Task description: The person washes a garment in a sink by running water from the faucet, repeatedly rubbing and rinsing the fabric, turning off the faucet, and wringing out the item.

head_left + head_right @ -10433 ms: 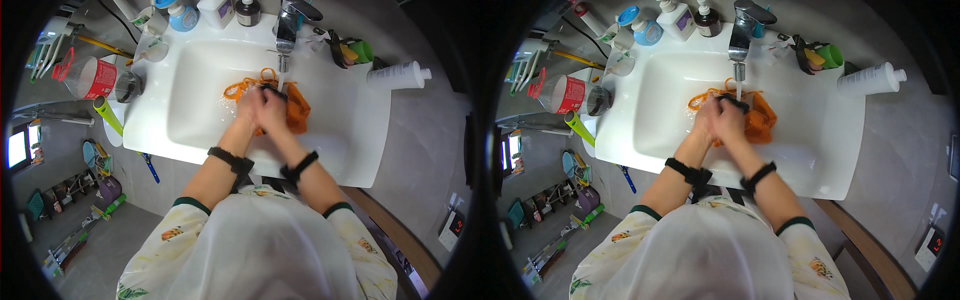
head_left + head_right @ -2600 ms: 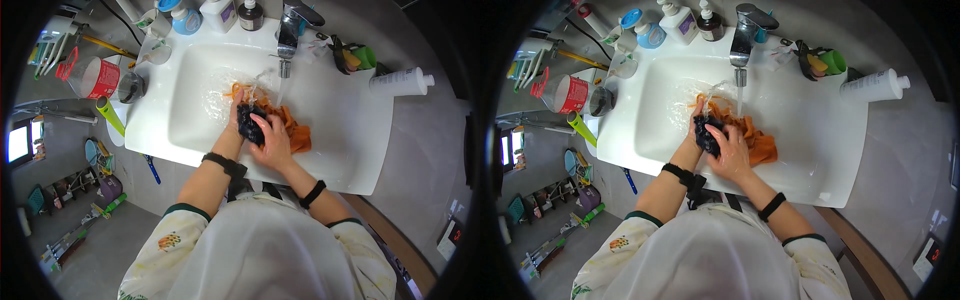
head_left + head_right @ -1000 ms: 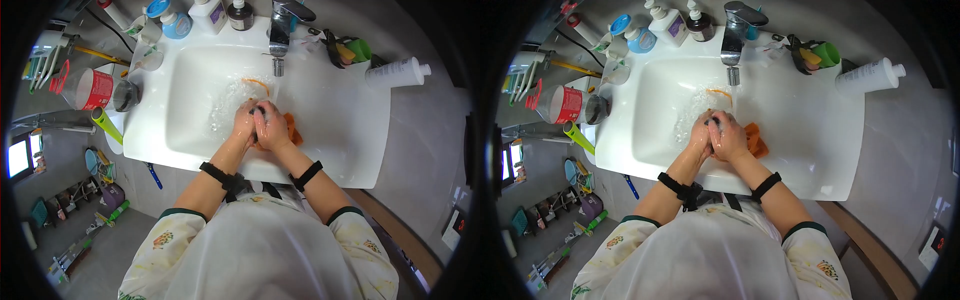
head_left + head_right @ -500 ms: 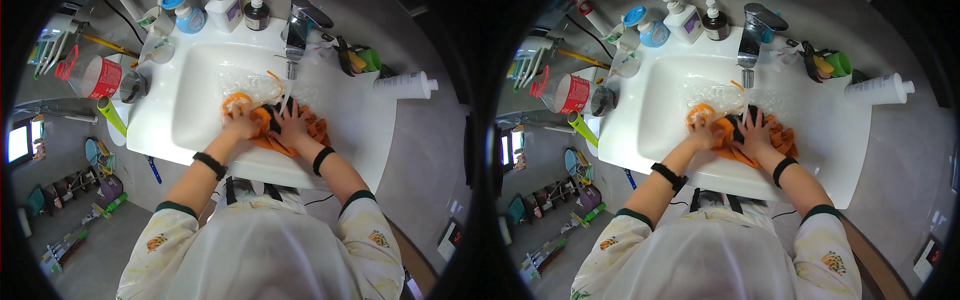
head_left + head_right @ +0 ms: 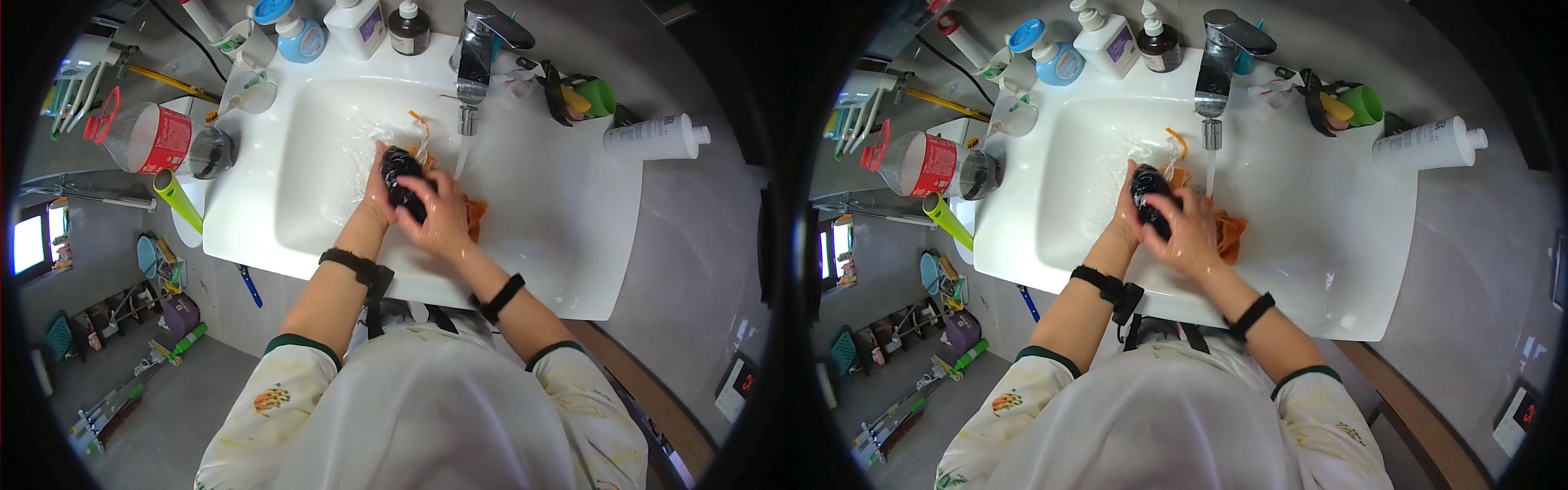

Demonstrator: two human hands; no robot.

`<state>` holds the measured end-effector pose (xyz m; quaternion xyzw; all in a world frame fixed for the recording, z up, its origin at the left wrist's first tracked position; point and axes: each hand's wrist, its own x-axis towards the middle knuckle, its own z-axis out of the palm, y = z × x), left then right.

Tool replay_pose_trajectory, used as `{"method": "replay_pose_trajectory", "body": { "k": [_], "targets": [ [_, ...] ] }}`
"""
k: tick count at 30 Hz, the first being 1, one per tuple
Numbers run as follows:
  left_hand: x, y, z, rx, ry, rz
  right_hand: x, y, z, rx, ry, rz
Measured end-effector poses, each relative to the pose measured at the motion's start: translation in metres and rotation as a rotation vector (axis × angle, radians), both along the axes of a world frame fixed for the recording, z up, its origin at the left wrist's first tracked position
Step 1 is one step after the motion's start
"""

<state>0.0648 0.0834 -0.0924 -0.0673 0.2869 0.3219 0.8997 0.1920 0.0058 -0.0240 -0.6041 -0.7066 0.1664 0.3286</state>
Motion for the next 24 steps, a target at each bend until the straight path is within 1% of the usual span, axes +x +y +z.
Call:
{"method": "replay_pose_trajectory", "body": {
  "k": [1, 2, 3, 4, 6, 7, 8, 10, 11, 12, 14, 15, 16, 18, 19, 20, 22, 24],
  "targets": [
    [0.003, -0.003, 0.014, 0.004, 0.040, 0.007, -0.005, -0.011, 0.002, -0.004, 0.003, -0.003],
    [0.009, -0.007, 0.029, 0.013, 0.079, 0.009, -0.009, -0.019, 0.004, 0.027, -0.004, 0.045],
    [0.015, -0.015, 0.055, 0.067, 0.114, -0.007, -0.009, -0.021, 0.005, 0.060, -0.016, 0.090],
    [0.020, -0.018, 0.056, 0.069, 0.110, -0.016, -0.010, -0.020, -0.001, 0.061, -0.019, 0.081],
    [0.025, -0.023, 0.057, -0.057, 0.221, -0.019, -0.011, -0.012, -0.015, 0.037, 0.078, -0.043],
    [0.024, -0.027, 0.045, 0.052, 0.297, 0.004, -0.009, -0.008, -0.017, -0.055, 0.136, -0.049],
    [0.024, -0.029, 0.040, 0.052, 0.297, 0.001, -0.005, 0.000, -0.019, -0.055, 0.137, -0.052],
    [0.025, -0.035, 0.041, 0.077, 0.583, -0.046, 0.004, 0.013, -0.021, -0.269, 0.194, -0.082],
    [0.024, -0.035, 0.043, 0.082, 0.581, -0.049, 0.009, 0.019, -0.019, -0.313, 0.112, -0.073],
    [0.021, -0.034, 0.046, 0.148, 0.667, -0.062, 0.013, 0.025, -0.019, -0.309, 0.112, -0.078],
    [0.012, -0.034, 0.053, 0.274, 0.837, -0.082, 0.022, 0.033, -0.016, -0.301, 0.061, -0.077],
    [0.008, -0.032, 0.086, 0.348, 0.861, -0.066, 0.030, 0.037, -0.005, -0.361, 0.071, -0.083],
    [-0.002, -0.031, 0.089, 0.355, 0.863, -0.058, 0.038, 0.037, 0.008, -0.351, 0.071, -0.078],
    [-0.025, -0.028, 0.090, 0.734, 1.016, -0.167, 0.060, 0.032, 0.031, -0.248, -0.133, 0.051],
    [-0.037, -0.025, 0.089, 0.730, 1.094, -0.227, 0.074, 0.033, 0.037, -0.138, -0.132, 0.027],
    [-0.046, -0.025, 0.088, 0.731, 1.094, -0.219, 0.088, 0.040, 0.044, -0.028, -0.133, 0.002],
    [-0.058, -0.030, 0.086, 0.804, 1.162, -0.294, 0.108, 0.068, 0.067, 0.348, -0.103, -0.139],
    [-0.059, -0.038, 0.087, 0.759, 1.209, -0.329, 0.113, 0.100, 0.110, 0.569, -0.215, -0.142]
  ]
}}
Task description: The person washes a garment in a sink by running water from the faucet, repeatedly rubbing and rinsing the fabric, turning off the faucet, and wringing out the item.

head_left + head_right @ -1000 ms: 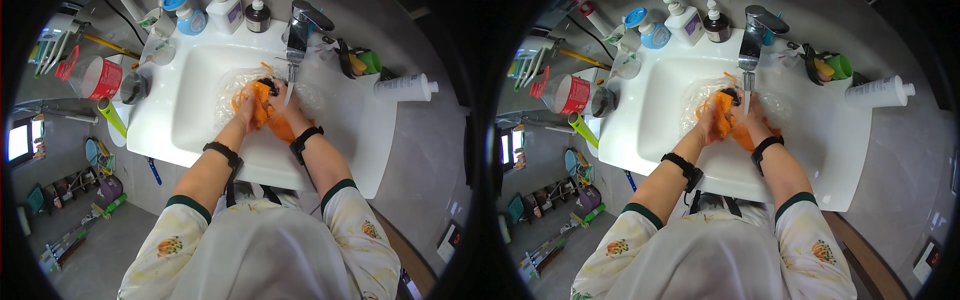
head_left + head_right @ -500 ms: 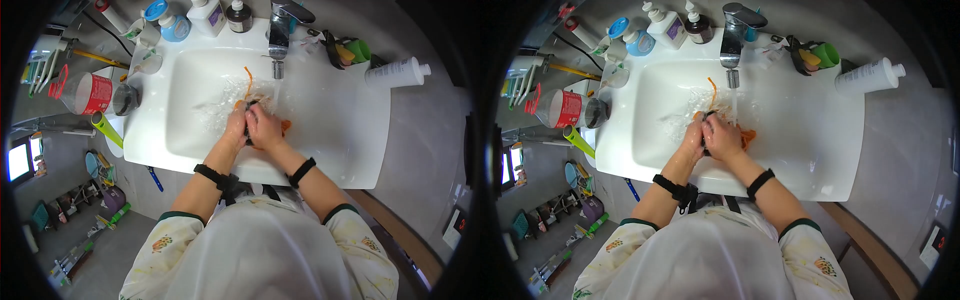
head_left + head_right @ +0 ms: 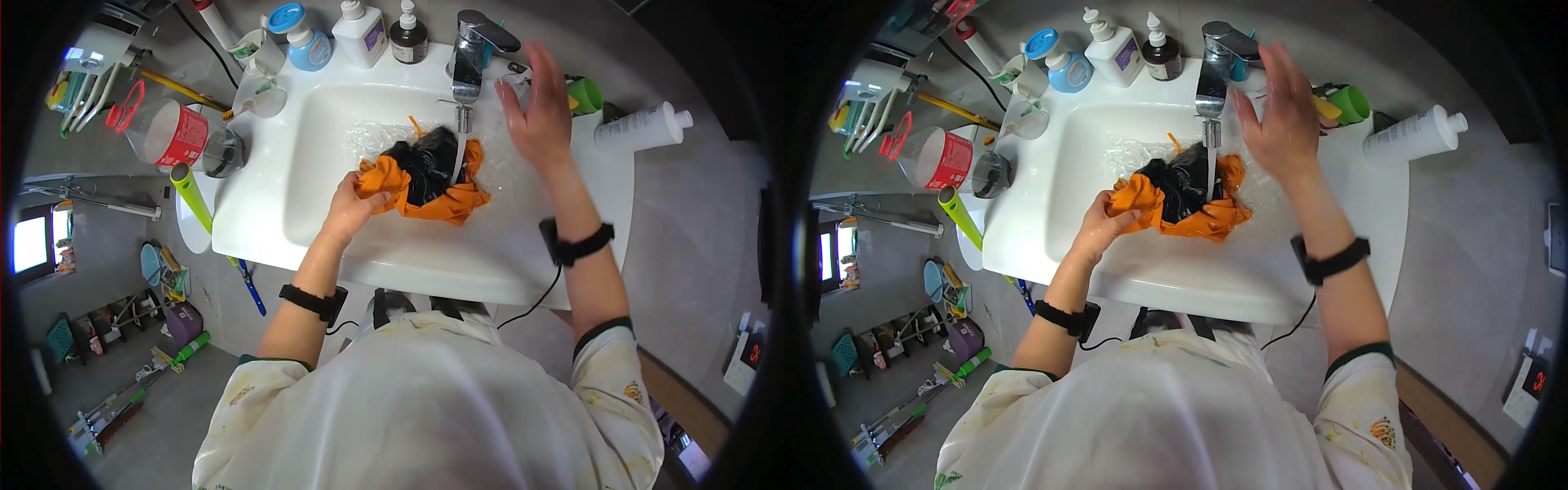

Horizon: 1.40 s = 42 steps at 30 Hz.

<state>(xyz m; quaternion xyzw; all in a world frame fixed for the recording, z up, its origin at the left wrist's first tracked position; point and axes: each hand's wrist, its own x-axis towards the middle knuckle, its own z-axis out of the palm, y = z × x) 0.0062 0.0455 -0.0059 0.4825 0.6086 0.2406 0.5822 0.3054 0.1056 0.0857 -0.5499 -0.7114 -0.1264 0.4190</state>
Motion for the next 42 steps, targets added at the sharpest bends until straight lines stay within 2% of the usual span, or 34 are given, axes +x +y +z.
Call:
{"method": "replay_pose_trajectory", "body": {
  "k": [1, 3, 4, 6, 8, 10, 11, 12, 13, 14, 15, 16, 17, 19, 20, 22, 24, 25, 26, 27, 28, 29, 30, 33, 34, 36, 38, 40, 41, 42],
  "targets": [
    [0.001, -0.002, 0.002, -0.038, 0.052, 0.008, 0.000, 0.012, 0.001, 0.006, -0.002, -0.003],
    [0.001, -0.007, 0.008, -0.062, 0.028, 0.031, -0.001, 0.027, 0.006, -0.295, -0.407, -0.092],
    [0.000, -0.009, 0.011, -0.093, 0.006, 0.061, -0.001, 0.024, 0.005, -0.289, -0.413, -0.097],
    [-0.006, -0.012, 0.011, -0.093, -0.029, 0.070, -0.004, 0.017, -0.006, -0.575, -0.384, -0.103],
    [-0.014, -0.017, 0.002, -0.097, -0.060, 0.096, 0.001, 0.006, -0.012, -0.544, -0.335, -0.046],
    [-0.021, -0.019, -0.004, 0.099, -0.093, 0.037, -0.005, -0.002, -0.008, -0.539, -0.221, -0.044],
    [-0.023, -0.023, -0.006, 0.105, -0.093, 0.046, -0.009, -0.007, -0.005, -0.540, -0.085, 0.009],
    [-0.018, -0.030, 0.008, 0.361, 0.003, -0.034, -0.017, -0.016, -0.001, -0.533, -0.091, 0.014],
    [-0.010, -0.035, 0.021, 0.614, 0.101, -0.111, -0.028, -0.026, 0.001, -0.589, 0.021, 0.070],
    [-0.005, -0.038, 0.035, 0.616, 0.096, -0.101, -0.037, -0.032, 0.002, -0.646, 0.134, 0.126],
    [-0.001, -0.042, 0.049, 0.800, 0.125, -0.276, -0.046, -0.036, -0.009, -0.648, 0.127, 0.133],
    [0.001, -0.046, 0.059, 0.980, 0.159, -0.457, -0.056, -0.040, -0.033, -0.832, 0.298, 0.170],
    [0.005, -0.054, 0.065, 0.980, 0.165, -0.453, -0.062, -0.043, -0.063, -1.013, 0.473, 0.206],
    [0.012, -0.066, 0.072, 0.976, 0.109, -0.619, -0.059, -0.043, -0.118, -1.248, 0.110, 0.300],
    [0.007, -0.067, 0.068, 0.978, 0.112, -0.617, -0.043, -0.042, -0.158, -1.357, 0.012, 0.469],
    [-0.008, -0.066, 0.050, 0.955, 0.346, -0.579, -0.038, -0.061, -0.146, -1.320, 0.022, 0.366],
    [-0.031, -0.055, 0.045, 0.986, 0.515, -0.384, -0.026, -0.069, -0.106, -1.231, 0.346, 0.122],
    [-0.043, -0.049, 0.055, 0.953, 0.581, -0.281, -0.016, -0.072, -0.080, -1.105, 0.522, 0.134],
    [-0.052, -0.040, 0.070, 0.984, 0.539, -0.183, -0.010, -0.074, -0.052, -0.972, 0.695, 0.146],
    [-0.055, -0.031, 0.095, 1.009, 0.507, -0.121, -0.014, -0.076, -0.018, -0.888, 0.749, 0.220],
    [-0.059, -0.019, 0.108, 1.147, 0.496, -0.095, -0.018, -0.077, 0.019, -0.800, 0.801, 0.292],
    [-0.058, -0.013, 0.129, 1.134, 0.486, -0.045, -0.022, -0.078, 0.052, -0.669, 0.807, 0.361],
    [-0.058, -0.005, 0.153, 1.271, 0.475, 0.034, -0.026, -0.080, 0.085, -0.535, 0.811, 0.427],
    [-0.059, 0.018, 0.212, 1.466, 0.151, 0.142, -0.026, -0.085, 0.169, -0.149, 0.724, 0.386],
    [-0.056, 0.018, 0.233, 1.526, 0.180, 0.161, -0.025, -0.088, 0.189, -0.033, 0.684, 0.345],
    [-0.053, 0.015, 0.253, 1.538, 0.103, 0.131, -0.027, -0.092, 0.210, 0.157, 0.646, 0.343],
    [-0.046, 0.012, 0.253, 1.490, 0.028, 0.125, -0.025, -0.097, 0.208, 0.198, 0.607, 0.322],
    [-0.043, 0.007, 0.243, 1.373, -0.032, 0.093, -0.017, -0.104, 0.183, 0.037, 0.672, 0.314],
    [-0.047, 0.002, 0.225, 1.299, 0.151, 0.050, -0.012, -0.106, 0.160, -0.126, 0.632, 0.281],
    [-0.047, -0.001, 0.204, 1.135, 0.206, -0.045, -0.008, -0.109, 0.131, -0.288, 0.589, 0.246]
  ]
}}
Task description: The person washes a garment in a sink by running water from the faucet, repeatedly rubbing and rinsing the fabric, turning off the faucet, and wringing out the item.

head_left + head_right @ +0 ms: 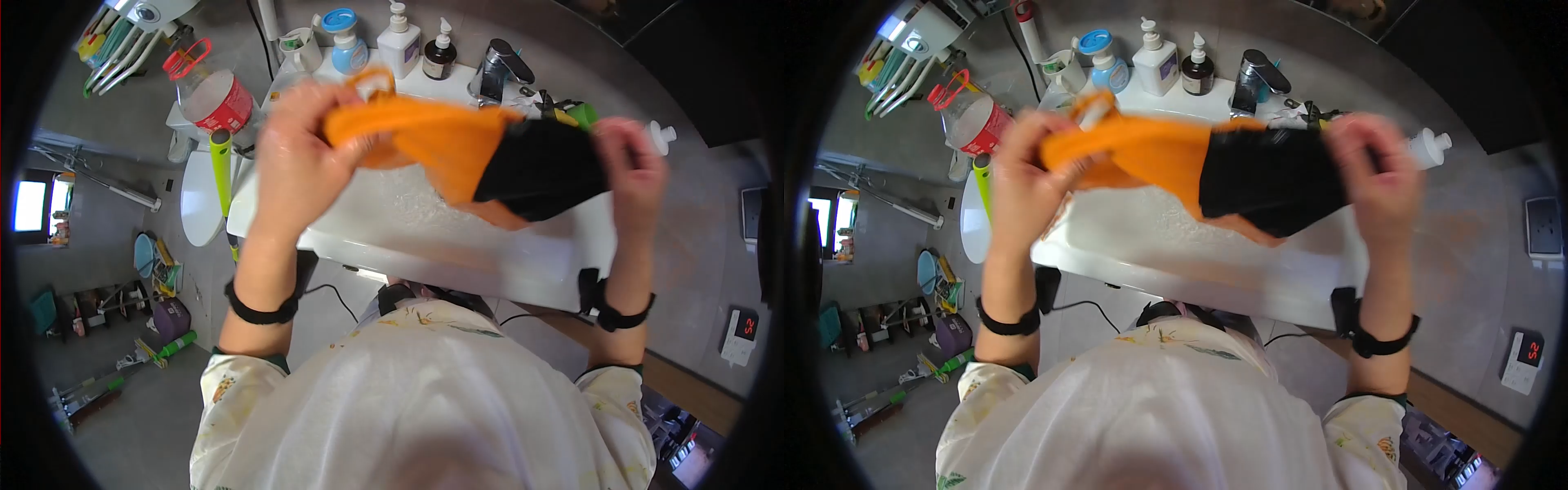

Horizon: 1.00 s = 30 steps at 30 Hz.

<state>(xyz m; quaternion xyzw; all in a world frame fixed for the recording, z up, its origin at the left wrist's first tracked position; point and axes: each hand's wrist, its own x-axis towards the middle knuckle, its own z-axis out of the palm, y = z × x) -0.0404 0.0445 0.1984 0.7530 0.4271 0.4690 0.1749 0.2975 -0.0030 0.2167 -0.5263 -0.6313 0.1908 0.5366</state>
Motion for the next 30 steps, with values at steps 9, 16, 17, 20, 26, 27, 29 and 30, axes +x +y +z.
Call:
{"method": "replay_pose_trajectory", "body": {
  "k": [9, 16, 17, 20, 26, 27, 29, 30],
  "targets": [
    [0.054, -0.007, -0.190, -1.138, 0.943, -0.072, -0.028, 0.001, -0.230, -0.695, -0.883, 0.142],
    [0.118, 0.012, -0.257, -1.384, 1.140, 0.032, -0.075, 0.031, -0.290, -1.157, -1.104, 0.342],
    [0.122, 0.010, -0.265, -1.371, 1.143, 0.077, -0.072, 0.035, -0.299, -1.083, -1.125, 0.331],
    [0.132, 0.015, -0.282, -1.329, 1.122, 0.142, -0.058, 0.047, -0.327, -0.889, -1.127, 0.279],
    [0.131, 0.029, -0.275, -1.162, 1.105, 0.114, -0.049, 0.056, -0.326, -0.735, -1.087, 0.232],
    [0.126, 0.038, -0.272, -1.153, 1.110, 0.119, -0.050, 0.056, -0.317, -0.775, -1.083, 0.266],
    [0.110, 0.059, -0.271, -1.200, 1.191, -0.221, -0.041, 0.055, -0.286, -0.717, -1.074, 0.189],
    [0.099, 0.058, -0.275, -1.201, 1.192, -0.216, -0.037, 0.050, -0.276, -0.672, -1.071, 0.123]
  ]
}}
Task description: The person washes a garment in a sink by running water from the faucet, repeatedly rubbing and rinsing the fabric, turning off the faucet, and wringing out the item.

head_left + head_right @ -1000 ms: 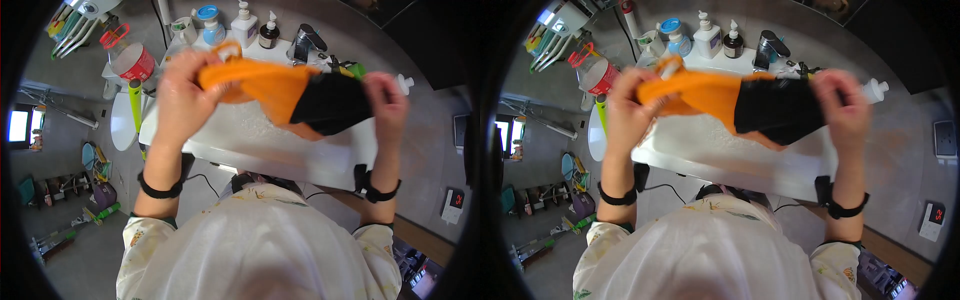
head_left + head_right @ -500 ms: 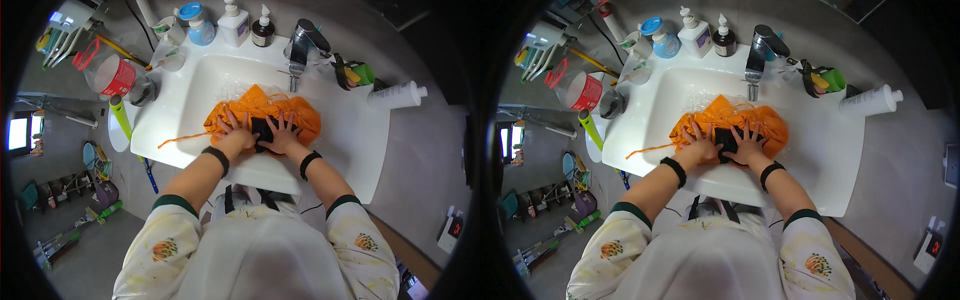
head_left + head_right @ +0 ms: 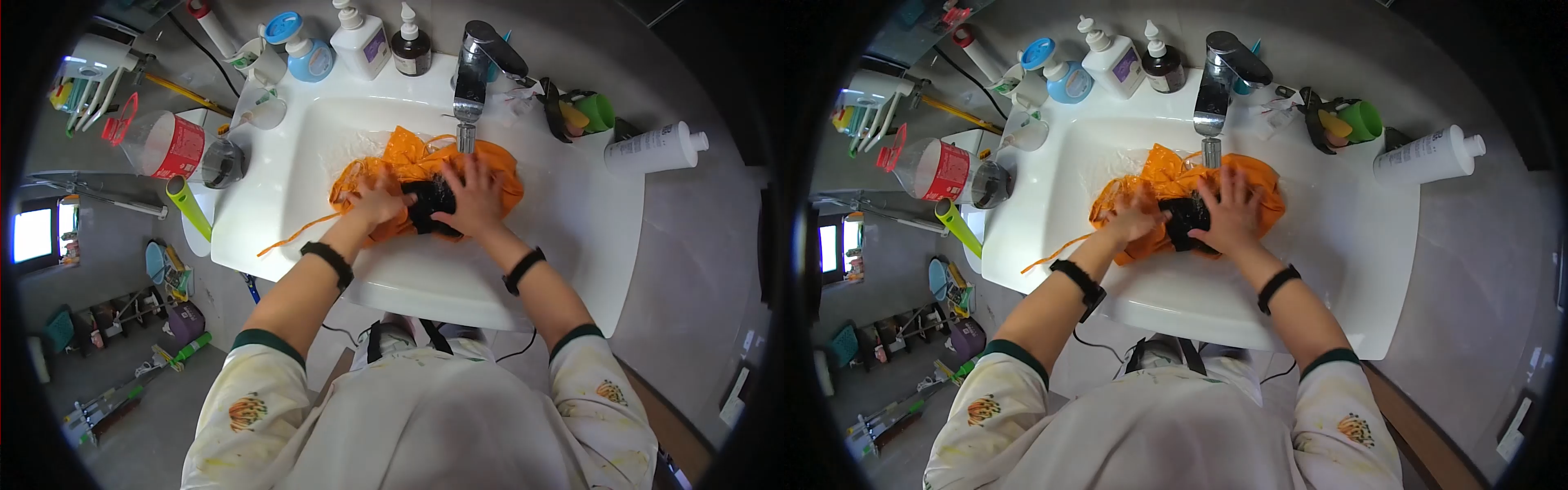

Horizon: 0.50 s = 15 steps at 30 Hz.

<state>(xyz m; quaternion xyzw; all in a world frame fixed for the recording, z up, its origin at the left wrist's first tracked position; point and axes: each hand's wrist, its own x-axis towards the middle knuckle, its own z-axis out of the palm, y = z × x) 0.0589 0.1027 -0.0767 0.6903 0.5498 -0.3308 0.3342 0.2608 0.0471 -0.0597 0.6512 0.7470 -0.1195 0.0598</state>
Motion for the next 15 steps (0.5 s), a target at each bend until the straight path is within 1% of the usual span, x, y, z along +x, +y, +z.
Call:
{"method": "replay_pose_trajectory", "body": {
  "k": [1, 2, 3, 4, 5, 6, 7, 8, 9, 10, 11, 12, 13, 14, 15],
  "targets": [
    [-0.010, -0.001, -0.003, 0.015, -0.244, 0.538, 0.003, -0.006, -0.001, 0.003, 0.001, 0.004],
    [-0.017, -0.003, -0.007, 0.028, -0.488, 1.072, 0.004, -0.015, -0.005, 0.007, 0.086, -0.200],
    [-0.015, -0.005, -0.005, -0.045, -0.515, 1.156, 0.005, -0.022, -0.009, 0.011, 0.170, -0.409],
    [-0.014, -0.006, -0.006, -0.117, -0.534, 1.242, 0.001, -0.021, -0.011, 0.022, 0.170, -0.414],
    [-0.008, -0.012, -0.022, -0.266, -0.689, 1.345, -0.010, -0.020, -0.014, -0.129, 0.147, -0.484],
    [0.001, -0.021, -0.001, -0.288, -0.721, 1.387, -0.022, -0.019, -0.015, -0.283, 0.127, -0.551],
    [0.010, -0.030, 0.022, -0.311, -0.753, 1.429, -0.029, -0.015, -0.015, -0.209, 0.179, -0.565],
    [0.020, -0.038, 0.045, -0.334, -0.783, 1.472, -0.032, -0.009, -0.031, -0.201, 0.182, -0.573],
    [0.022, -0.038, 0.026, -0.495, -0.852, 1.533, -0.034, -0.002, -0.060, -0.184, 0.534, -0.582],
    [0.027, -0.036, 0.026, -0.663, -0.920, 1.589, -0.038, 0.002, -0.057, -0.161, 0.882, -0.575],
    [0.021, -0.040, 0.028, -0.708, -1.175, 1.575, -0.039, 0.001, -0.053, -0.147, 0.879, -0.576],
    [0.013, -0.036, 0.028, -0.709, -1.185, 1.565, -0.048, -0.003, -0.020, -0.166, 1.005, -0.561],
    [-0.001, -0.035, 0.025, -0.833, -1.277, 1.663, -0.058, -0.012, 0.010, -0.193, 1.131, -0.547],
    [-0.009, -0.036, 0.023, -0.962, -1.364, 1.760, -0.066, -0.020, 0.026, -0.191, 1.129, -0.552],
    [-0.010, -0.040, 0.046, -0.891, -1.396, 1.733, -0.072, -0.026, 0.039, -0.124, 1.109, -0.399]
  ]
}}
